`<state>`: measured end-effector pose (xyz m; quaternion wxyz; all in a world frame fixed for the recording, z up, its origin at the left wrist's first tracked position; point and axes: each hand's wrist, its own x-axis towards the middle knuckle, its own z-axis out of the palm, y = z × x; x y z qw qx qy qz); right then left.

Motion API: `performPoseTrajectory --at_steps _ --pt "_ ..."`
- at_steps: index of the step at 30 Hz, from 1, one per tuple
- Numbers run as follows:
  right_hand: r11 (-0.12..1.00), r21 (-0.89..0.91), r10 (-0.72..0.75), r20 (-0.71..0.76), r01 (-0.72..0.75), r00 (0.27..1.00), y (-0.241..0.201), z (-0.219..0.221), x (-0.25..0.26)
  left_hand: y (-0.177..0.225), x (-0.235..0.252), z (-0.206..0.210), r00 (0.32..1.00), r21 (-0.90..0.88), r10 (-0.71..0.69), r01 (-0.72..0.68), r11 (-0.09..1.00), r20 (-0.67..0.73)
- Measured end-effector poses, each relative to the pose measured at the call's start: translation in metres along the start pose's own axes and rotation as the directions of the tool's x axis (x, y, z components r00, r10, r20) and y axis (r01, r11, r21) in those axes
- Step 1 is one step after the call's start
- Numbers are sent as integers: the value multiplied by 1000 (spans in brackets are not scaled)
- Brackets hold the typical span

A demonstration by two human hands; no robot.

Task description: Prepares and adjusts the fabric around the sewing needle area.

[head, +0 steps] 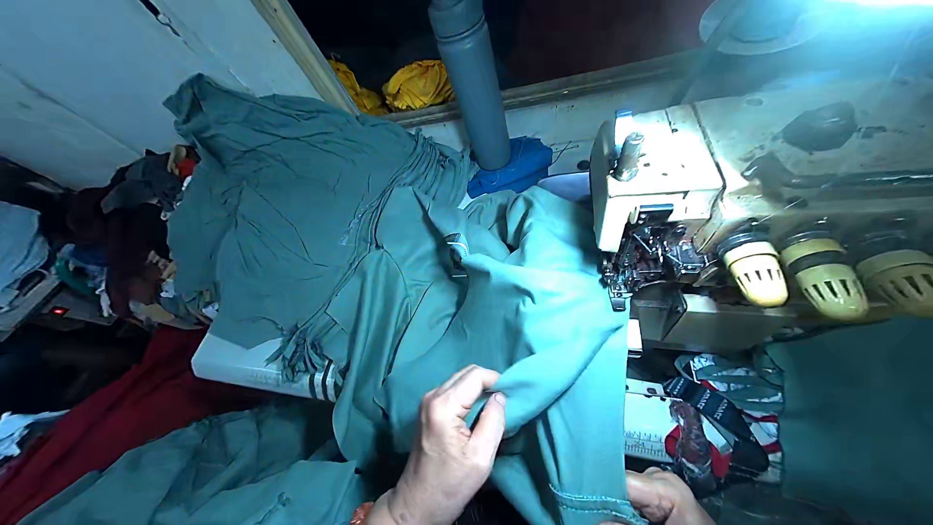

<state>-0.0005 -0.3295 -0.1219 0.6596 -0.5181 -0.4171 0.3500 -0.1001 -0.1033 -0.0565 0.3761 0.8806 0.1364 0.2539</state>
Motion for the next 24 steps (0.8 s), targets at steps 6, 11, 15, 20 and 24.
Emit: performPoseTrajectory --at_steps 6,11,15,20,24 --pt "999 21 -33 -52 34 998 9 -2 -7 56 2 -19 937 20 219 -234 972 273" --pt "1000 29 -1 -142 5 990 4 -7 -10 61 -10 14 811 133 308 -422 897 498" --pt "995 52 94 -240 -84 966 -13 -14 3 67 16 30 797 269 336 -512 815 502" --pt "983 157 153 -375 -100 914 -24 -12 31 63 52 45 790 423 464 -609 671 401" --pt "983 181 94 -426 -17 900 -23 -11 51 65 73 57 811 524 485 -583 621 328"
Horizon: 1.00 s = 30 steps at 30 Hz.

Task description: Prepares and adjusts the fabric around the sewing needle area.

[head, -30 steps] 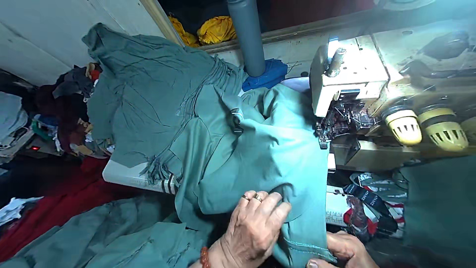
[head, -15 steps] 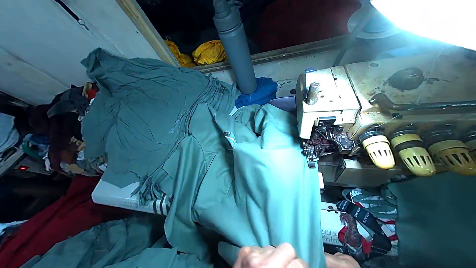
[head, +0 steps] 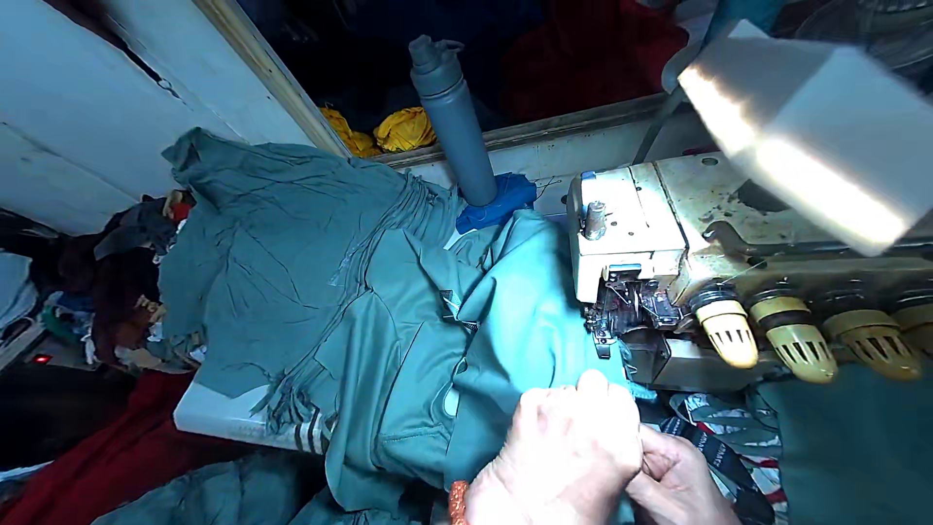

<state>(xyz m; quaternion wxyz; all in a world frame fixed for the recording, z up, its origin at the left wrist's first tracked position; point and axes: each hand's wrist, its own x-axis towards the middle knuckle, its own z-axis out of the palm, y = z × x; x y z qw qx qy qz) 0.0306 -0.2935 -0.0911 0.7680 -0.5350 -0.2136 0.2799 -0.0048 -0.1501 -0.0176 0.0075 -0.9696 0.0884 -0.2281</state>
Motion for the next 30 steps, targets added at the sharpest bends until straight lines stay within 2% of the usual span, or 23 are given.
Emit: performPoseTrajectory --at_steps 4,10,15,16,18,19,20,21,23,24,25,26,27,28,29,30 --pt "996 -41 -79 -36 77 996 2 6 12 3 16 9 996 26 -83 82 996 22" --pt "996 -39 -88 -103 84 991 1 11 11 12 22 14 992 32 -106 105 994 60" --pt "988 -18 -154 -40 154 987 20 3 17 -7 -13 -4 997 -165 -42 52 985 66" --pt "990 -11 -140 -41 140 989 19 4 18 -14 -24 -15 995 -210 -61 77 975 82" --pt "993 -2 -120 -52 120 991 18 6 18 -31 -48 -41 953 -174 -193 236 956 232" --pt "993 7 -114 -62 115 992 18 7 19 -39 -62 -51 889 -111 -293 350 930 352" --pt "993 12 -113 -73 114 991 18 8 19 -49 -75 -58 777 -26 -392 463 886 492" --pt "993 20 -113 -83 115 990 18 9 19 -57 -89 -59 625 75 -475 556 828 620" --pt "995 41 -87 -93 91 992 17 11 18 -68 -115 -47 287 281 -558 635 719 779" --pt "997 47 -61 -95 65 994 16 11 18 -71 -131 -38 209 318 -560 644 696 802" --pt "998 57 -31 -105 38 994 15 12 17 -74 -144 -31 223 312 -566 649 694 794" --pt "998 61 -6 -122 14 992 14 12 17 -77 -153 -29 289 282 -578 655 701 763" --pt "999 47 1 -138 6 990 13 13 16 -80 -157 -32 395 231 -605 673 703 691" --pt "1000 7 -20 -150 22 988 14 12 14 -86 -157 -38 526 180 -638 676 715 563" --pt "997 -53 -67 -161 59 985 16 11 13 -96 -155 -46 641 145 -657 663 734 398" --pt "986 -121 -132 -157 113 979 19 9 11 -108 -152 -57 726 129 -649 638 759 228"
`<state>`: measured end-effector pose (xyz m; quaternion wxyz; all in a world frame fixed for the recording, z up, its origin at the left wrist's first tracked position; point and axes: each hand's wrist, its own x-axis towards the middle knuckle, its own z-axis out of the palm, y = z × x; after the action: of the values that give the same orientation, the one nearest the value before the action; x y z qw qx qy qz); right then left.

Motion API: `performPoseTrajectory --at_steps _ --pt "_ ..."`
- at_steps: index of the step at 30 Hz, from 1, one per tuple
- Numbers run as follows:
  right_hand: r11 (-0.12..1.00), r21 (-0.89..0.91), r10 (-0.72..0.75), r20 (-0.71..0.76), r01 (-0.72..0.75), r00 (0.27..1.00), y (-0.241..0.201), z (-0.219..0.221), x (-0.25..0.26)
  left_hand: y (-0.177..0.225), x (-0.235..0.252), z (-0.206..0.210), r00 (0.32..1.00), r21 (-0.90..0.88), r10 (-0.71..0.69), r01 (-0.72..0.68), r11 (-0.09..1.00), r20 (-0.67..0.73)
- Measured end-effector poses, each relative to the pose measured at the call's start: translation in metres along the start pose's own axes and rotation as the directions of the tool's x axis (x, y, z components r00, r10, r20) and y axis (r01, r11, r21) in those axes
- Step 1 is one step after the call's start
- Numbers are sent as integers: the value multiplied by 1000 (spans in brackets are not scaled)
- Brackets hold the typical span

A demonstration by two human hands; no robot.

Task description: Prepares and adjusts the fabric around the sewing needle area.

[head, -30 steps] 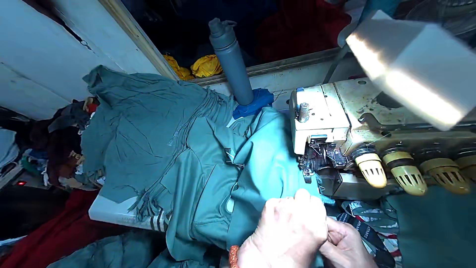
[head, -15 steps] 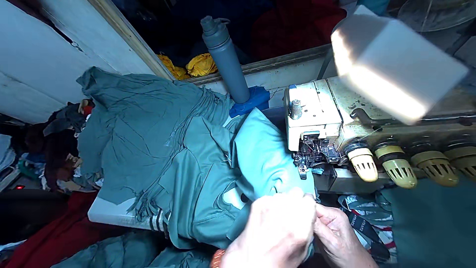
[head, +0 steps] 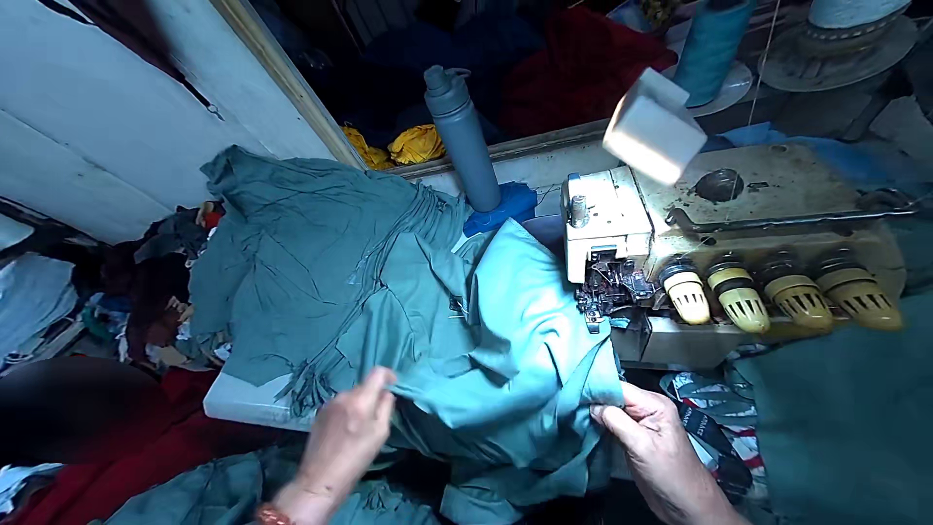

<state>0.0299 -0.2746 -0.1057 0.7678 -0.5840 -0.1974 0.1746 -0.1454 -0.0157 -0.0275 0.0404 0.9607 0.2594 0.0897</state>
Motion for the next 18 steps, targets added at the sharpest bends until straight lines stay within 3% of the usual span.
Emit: performPoseTrajectory --at_steps 3,5,7,9,11,13,16,18 --pt "984 -83 -145 123 156 982 1 -6 -11 -28 23 -51 936 73 64 -41 996 -347" --pt "988 -74 -113 260 137 959 -11 -8 -23 -41 34 -82 895 100 52 -8 995 -442" --pt "999 -25 -13 372 23 928 -18 -7 -37 -42 44 -95 877 129 52 12 992 -478" --pt "993 42 81 438 -110 895 -9 -9 -48 -35 56 -92 894 137 37 27 990 -446" --pt "971 46 187 464 -235 866 6 -13 -55 -29 67 -81 954 75 -119 145 987 -275" --pt "960 -43 270 424 -278 865 19 -20 -62 -14 71 -63 964 26 -235 239 971 -123" --pt "973 -131 227 368 -191 902 28 -31 -69 36 48 -21 985 -94 43 -59 994 -166" --pt "985 -139 155 404 -107 901 29 -36 -69 82 25 11 949 -203 247 -286 937 -196"
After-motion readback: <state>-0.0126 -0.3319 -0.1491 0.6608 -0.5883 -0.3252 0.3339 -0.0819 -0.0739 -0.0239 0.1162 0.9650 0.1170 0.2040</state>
